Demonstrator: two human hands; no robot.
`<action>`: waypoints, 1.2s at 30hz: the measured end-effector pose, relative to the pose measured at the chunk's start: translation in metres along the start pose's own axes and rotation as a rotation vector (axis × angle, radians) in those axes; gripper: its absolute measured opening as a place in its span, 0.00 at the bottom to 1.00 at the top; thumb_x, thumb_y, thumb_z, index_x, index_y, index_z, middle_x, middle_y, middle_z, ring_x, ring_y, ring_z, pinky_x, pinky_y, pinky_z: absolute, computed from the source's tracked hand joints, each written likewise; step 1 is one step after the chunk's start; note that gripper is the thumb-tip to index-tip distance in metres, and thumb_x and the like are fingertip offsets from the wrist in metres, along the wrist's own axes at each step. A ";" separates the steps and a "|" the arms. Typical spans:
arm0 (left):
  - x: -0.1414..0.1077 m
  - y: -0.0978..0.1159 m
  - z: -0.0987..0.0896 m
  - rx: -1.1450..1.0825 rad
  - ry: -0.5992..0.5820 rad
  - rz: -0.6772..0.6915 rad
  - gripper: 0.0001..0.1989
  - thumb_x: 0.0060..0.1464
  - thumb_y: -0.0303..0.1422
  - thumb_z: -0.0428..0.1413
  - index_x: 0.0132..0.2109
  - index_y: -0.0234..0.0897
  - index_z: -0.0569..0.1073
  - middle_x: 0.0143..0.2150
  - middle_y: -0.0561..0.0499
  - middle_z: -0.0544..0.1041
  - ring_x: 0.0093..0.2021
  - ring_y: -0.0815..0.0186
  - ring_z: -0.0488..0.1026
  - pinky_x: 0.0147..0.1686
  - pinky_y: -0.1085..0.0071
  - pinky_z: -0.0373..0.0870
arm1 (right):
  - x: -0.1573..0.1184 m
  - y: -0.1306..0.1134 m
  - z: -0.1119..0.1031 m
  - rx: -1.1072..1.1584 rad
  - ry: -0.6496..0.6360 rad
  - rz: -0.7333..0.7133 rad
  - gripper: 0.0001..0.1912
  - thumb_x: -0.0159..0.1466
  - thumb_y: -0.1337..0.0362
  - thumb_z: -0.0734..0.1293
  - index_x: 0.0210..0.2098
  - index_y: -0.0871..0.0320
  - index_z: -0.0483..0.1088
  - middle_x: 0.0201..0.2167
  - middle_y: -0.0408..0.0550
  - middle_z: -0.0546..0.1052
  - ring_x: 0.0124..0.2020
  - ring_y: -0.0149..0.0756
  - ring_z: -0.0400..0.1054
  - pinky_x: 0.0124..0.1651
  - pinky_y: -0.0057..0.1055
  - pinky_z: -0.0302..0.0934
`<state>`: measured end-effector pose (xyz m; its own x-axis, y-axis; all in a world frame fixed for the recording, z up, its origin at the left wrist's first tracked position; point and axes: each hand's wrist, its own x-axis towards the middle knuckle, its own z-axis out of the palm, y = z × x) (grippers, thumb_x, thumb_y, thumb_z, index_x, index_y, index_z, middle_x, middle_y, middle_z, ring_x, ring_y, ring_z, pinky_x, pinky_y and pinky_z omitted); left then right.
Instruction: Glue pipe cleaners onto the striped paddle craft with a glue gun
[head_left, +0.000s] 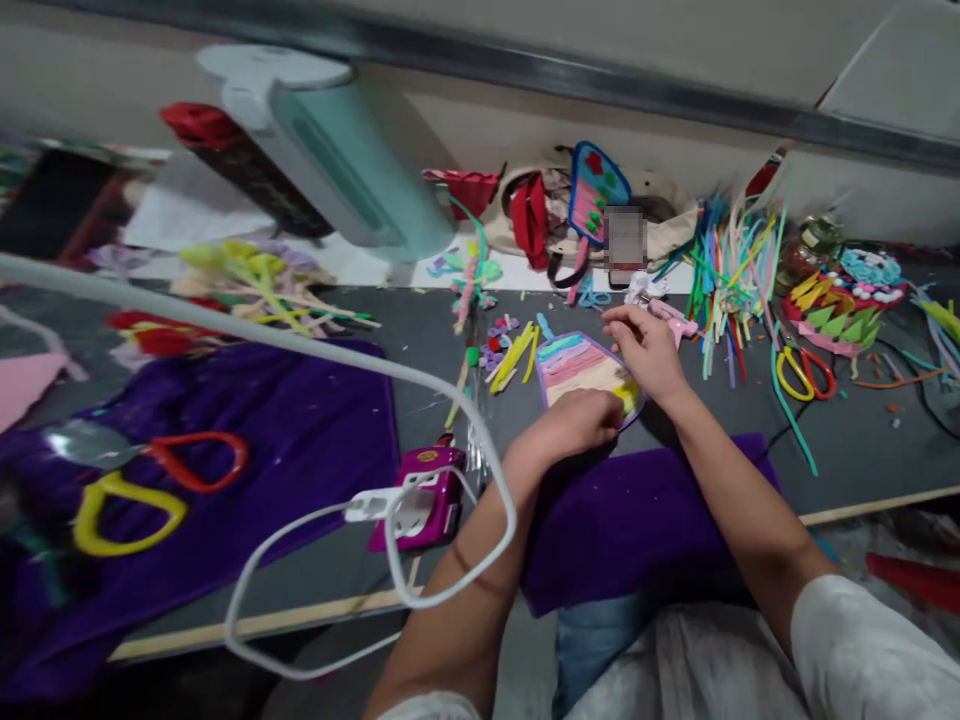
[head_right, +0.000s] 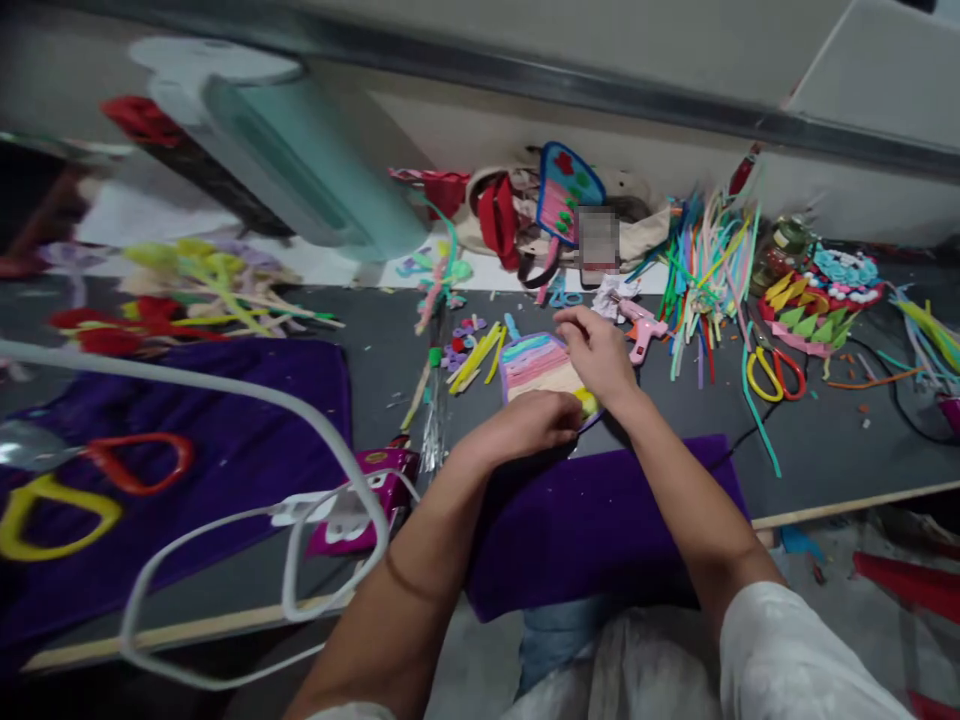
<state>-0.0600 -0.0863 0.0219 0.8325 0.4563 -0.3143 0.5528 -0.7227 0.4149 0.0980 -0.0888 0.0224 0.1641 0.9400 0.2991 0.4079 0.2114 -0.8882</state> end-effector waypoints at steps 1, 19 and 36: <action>0.000 0.000 -0.001 0.000 0.003 -0.004 0.05 0.57 0.28 0.60 0.40 0.38 0.80 0.41 0.47 0.84 0.44 0.57 0.79 0.39 0.68 0.64 | -0.007 0.001 -0.009 -0.042 0.051 -0.004 0.12 0.69 0.63 0.61 0.46 0.54 0.75 0.40 0.48 0.83 0.42 0.40 0.79 0.49 0.40 0.74; -0.002 0.003 -0.009 -0.015 -0.049 0.015 0.07 0.58 0.29 0.56 0.41 0.36 0.79 0.40 0.48 0.83 0.38 0.62 0.76 0.37 0.71 0.63 | -0.080 0.067 -0.247 -1.234 0.088 0.822 0.21 0.64 0.68 0.70 0.57 0.65 0.75 0.54 0.70 0.80 0.55 0.56 0.76 0.53 0.43 0.67; -0.006 0.009 -0.012 0.006 -0.027 -0.002 0.07 0.58 0.28 0.59 0.42 0.37 0.80 0.41 0.47 0.83 0.42 0.60 0.77 0.37 0.69 0.61 | -0.091 -0.054 -0.197 0.187 0.434 0.407 0.23 0.47 0.50 0.78 0.40 0.42 0.70 0.29 0.41 0.65 0.22 0.31 0.56 0.21 0.31 0.49</action>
<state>-0.0592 -0.0894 0.0374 0.8301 0.4433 -0.3382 0.5539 -0.7252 0.4089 0.2382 -0.2382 0.1119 0.6392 0.7690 0.0037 0.0783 -0.0603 -0.9951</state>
